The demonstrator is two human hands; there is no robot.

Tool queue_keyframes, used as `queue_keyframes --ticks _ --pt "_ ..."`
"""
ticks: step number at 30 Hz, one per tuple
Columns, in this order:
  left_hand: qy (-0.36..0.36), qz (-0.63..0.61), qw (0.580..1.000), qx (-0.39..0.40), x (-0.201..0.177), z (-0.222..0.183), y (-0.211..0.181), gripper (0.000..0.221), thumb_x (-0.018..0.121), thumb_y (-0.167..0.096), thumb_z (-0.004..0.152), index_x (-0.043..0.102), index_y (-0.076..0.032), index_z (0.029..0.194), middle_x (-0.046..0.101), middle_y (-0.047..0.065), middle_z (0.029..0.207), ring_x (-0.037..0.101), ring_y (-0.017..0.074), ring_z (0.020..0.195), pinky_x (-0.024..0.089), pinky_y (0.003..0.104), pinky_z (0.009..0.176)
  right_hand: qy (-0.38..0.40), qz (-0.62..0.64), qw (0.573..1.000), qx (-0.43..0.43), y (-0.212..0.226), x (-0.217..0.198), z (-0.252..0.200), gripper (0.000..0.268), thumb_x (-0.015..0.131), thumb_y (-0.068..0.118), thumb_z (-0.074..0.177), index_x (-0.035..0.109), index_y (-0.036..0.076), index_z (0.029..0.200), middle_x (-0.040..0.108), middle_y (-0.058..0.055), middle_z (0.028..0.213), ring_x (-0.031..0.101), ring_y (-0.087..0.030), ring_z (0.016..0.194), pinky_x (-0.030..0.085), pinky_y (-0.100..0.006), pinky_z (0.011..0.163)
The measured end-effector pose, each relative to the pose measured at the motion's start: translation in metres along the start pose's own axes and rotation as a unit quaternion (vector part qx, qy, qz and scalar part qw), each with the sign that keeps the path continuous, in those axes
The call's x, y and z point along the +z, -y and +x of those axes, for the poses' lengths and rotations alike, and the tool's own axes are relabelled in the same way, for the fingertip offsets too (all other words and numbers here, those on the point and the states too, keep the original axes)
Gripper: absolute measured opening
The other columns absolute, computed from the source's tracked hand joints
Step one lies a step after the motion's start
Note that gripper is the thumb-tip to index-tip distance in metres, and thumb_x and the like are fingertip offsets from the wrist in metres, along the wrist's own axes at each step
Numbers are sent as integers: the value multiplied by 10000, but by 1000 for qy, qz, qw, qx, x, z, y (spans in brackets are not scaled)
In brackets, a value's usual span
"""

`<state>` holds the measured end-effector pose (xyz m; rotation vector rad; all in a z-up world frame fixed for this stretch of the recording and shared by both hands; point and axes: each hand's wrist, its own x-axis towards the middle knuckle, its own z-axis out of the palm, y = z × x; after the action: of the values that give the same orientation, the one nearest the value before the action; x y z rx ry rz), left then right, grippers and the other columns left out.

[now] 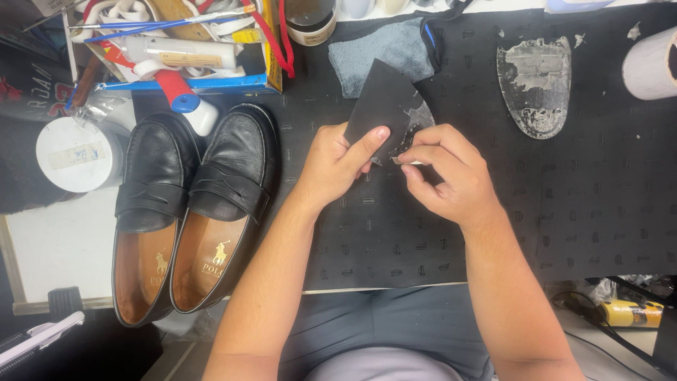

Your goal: The person peels off old adhesive and debris from a black shoe component and then uses a small brush to apply a liquid to its surface.

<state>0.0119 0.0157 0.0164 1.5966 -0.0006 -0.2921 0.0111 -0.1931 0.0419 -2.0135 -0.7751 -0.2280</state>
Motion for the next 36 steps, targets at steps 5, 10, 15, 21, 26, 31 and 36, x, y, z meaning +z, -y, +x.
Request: queue_keyframes --ticks 5,10,15,21,26,31,36 --pt "16 -8 1000 -23 -3 1 -1 442 631 -454 1002 661 -73 780 566 -34 568 550 40 523 434 228 484 4 -2 1000 -15 -1 1 0 229 777 -76 797 697 20 989 634 -94 1010 644 -212 849 514 -317 738" --pt "17 9 999 -28 -3 3 -2 448 630 -465 991 665 -77 770 558 -35 552 552 45 508 435 231 477 9 -4 1000 -18 -2 2 2 226 777 -68 791 693 24 980 632 -87 1003 639 -210 836 508 -317 724" --pt "21 14 1000 -17 -3 3 0 457 618 -472 1004 658 -78 775 548 -36 553 538 46 513 422 233 481 14 1 1000 -23 -3 1 3 231 771 -71 792 689 25 985 633 -82 1005 632 -212 846 506 -326 727" --pt "26 19 999 -9 -4 3 1 456 614 -472 1007 681 -74 793 552 -36 556 546 46 517 420 235 485 24 -17 999 -38 -2 1 4 254 772 -65 783 712 26 1012 624 -75 977 621 -206 831 502 -326 714" --pt "25 16 999 -24 -3 3 -1 465 613 -479 1000 682 -68 793 551 -35 555 539 47 514 416 236 483 26 -26 999 -34 -2 3 3 292 773 -69 755 739 27 1028 594 -69 942 604 -178 770 490 -312 674" --pt "25 2 999 -26 -3 4 -1 462 612 -473 1004 681 -65 799 550 -38 561 533 43 519 414 233 483 23 -29 999 -33 -2 6 3 294 764 -82 758 736 31 1028 581 -64 951 611 -160 753 491 -299 664" --pt "25 -5 999 -22 -4 3 0 455 611 -463 1013 673 -63 806 535 -38 560 513 40 518 400 235 479 21 -33 999 -30 -1 7 2 273 754 -80 786 719 28 1035 574 -70 984 617 -165 766 493 -308 670"
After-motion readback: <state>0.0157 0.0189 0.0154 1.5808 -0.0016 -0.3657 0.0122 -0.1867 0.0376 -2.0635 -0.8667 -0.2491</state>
